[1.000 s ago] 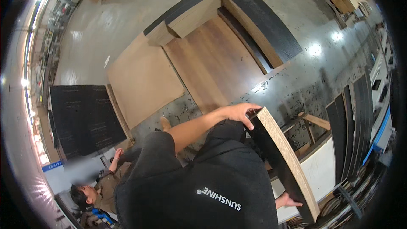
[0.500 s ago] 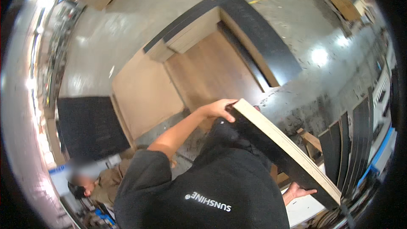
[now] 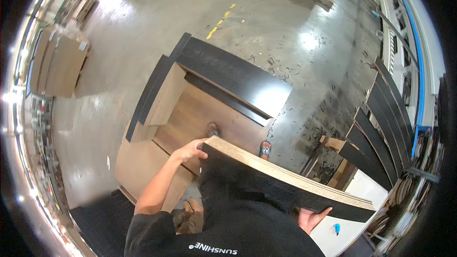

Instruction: Trimming the edges of laminated wood panels using a utility knife in a factory environment.

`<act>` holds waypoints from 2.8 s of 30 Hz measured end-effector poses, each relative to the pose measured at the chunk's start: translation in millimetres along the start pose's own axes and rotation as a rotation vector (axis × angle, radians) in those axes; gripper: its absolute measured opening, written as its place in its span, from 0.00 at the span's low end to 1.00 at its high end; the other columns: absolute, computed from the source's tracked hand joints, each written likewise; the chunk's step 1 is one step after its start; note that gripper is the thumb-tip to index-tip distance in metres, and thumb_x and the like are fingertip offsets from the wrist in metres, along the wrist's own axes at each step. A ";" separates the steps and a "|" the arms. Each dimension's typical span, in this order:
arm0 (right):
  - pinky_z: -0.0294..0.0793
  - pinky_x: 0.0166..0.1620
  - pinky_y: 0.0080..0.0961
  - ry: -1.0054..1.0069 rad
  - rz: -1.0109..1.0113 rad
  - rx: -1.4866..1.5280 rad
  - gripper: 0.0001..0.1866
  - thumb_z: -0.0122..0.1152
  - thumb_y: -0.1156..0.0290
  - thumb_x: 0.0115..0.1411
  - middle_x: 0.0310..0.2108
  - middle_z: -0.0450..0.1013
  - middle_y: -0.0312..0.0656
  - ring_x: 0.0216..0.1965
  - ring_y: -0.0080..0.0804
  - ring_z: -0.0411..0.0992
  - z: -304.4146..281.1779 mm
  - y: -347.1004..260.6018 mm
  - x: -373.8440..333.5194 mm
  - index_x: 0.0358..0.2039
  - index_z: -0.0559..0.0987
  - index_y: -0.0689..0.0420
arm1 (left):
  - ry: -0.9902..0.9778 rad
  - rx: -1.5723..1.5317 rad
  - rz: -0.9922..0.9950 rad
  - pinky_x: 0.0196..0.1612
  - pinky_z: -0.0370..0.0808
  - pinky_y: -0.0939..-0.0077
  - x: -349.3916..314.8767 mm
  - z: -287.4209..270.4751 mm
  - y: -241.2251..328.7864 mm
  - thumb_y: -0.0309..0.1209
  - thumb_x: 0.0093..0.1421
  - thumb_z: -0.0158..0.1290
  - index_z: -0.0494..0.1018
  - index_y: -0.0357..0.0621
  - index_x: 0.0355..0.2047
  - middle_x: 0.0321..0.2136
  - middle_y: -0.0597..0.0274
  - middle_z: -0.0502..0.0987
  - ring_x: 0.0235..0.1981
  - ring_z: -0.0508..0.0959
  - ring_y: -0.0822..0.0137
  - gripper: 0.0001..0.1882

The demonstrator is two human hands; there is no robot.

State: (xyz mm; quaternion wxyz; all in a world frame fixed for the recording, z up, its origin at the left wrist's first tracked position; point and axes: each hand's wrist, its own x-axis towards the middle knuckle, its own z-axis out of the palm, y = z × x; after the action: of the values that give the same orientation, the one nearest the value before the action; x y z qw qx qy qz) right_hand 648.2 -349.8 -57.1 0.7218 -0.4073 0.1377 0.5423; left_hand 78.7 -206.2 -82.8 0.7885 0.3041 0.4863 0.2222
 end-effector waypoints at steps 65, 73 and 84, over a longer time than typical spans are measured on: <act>0.61 0.74 0.49 0.367 0.546 -0.873 0.40 0.55 0.47 0.75 0.72 0.61 0.51 0.72 0.48 0.63 -157.6 515.2 415.7 0.75 0.57 0.61 | 0.934 -0.783 -0.058 0.37 0.72 0.68 497.2 -481.3 -198.4 0.56 0.71 0.47 0.69 0.45 0.58 0.53 0.59 0.73 0.40 0.72 0.61 0.29; 0.54 0.77 0.53 -0.266 0.366 -2.391 0.31 0.56 0.60 0.75 0.73 0.64 0.48 0.72 0.46 0.62 -276.7 250.3 598.4 0.72 0.66 0.64 | 0.617 -1.035 0.198 0.74 0.60 0.48 549.9 -348.7 -222.7 0.61 0.64 0.52 0.68 0.47 0.68 0.67 0.55 0.72 0.68 0.69 0.51 0.41; 0.60 0.75 0.34 -0.380 0.051 -1.866 0.30 0.57 0.56 0.76 0.74 0.63 0.41 0.73 0.42 0.61 -297.7 228.9 688.9 0.73 0.67 0.54 | 0.653 -1.069 0.325 0.75 0.60 0.49 568.2 -352.6 -233.9 0.63 0.68 0.49 0.68 0.49 0.70 0.69 0.60 0.71 0.69 0.68 0.52 0.40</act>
State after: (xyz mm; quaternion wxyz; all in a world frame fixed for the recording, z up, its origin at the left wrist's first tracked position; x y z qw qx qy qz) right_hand 773.1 -89.0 -786.4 0.1038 -0.7212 -0.4616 0.5061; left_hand 16.9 86.2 -725.0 0.5989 -0.1441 0.4711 0.6314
